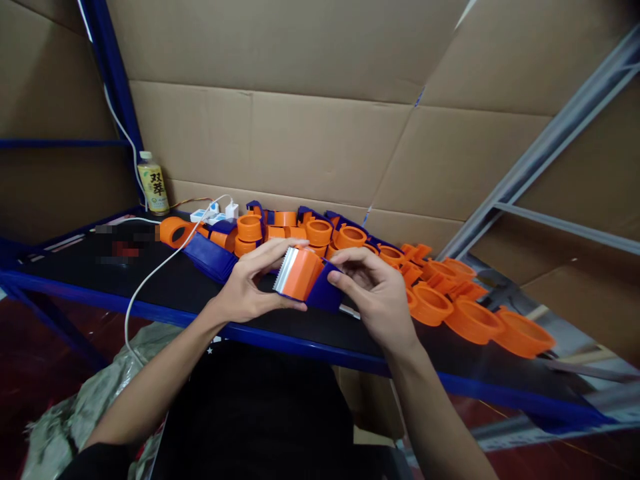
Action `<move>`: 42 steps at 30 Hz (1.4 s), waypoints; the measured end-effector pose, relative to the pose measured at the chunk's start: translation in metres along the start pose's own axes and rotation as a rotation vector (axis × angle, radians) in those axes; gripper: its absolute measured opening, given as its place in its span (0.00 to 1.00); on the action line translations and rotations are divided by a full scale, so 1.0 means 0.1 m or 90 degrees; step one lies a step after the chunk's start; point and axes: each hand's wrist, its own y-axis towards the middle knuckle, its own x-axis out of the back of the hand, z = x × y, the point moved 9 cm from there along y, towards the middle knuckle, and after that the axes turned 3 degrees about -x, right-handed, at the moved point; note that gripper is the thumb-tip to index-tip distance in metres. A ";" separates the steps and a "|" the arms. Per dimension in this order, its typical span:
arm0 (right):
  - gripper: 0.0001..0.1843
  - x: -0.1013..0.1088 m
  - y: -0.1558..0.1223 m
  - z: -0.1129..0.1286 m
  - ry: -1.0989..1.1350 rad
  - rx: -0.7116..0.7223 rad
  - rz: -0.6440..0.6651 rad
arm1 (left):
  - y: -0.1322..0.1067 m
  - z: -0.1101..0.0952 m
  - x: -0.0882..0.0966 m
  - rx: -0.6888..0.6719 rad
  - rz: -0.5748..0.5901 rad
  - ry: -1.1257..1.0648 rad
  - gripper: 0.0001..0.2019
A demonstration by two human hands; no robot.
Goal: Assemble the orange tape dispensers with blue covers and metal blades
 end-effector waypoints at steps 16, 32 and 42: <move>0.12 -0.06 -0.07 -0.24 0.127 -0.116 0.031 | 0.02 0.00 -0.11 0.045 0.077 -0.067 0.40; 0.32 -0.19 -0.38 0.32 -0.520 0.212 -0.022 | -0.12 0.42 0.06 0.221 -0.229 -0.132 0.32; 0.34 -0.09 -0.42 0.22 -0.628 0.269 0.029 | -0.34 0.75 -0.21 0.479 -0.339 -0.395 0.20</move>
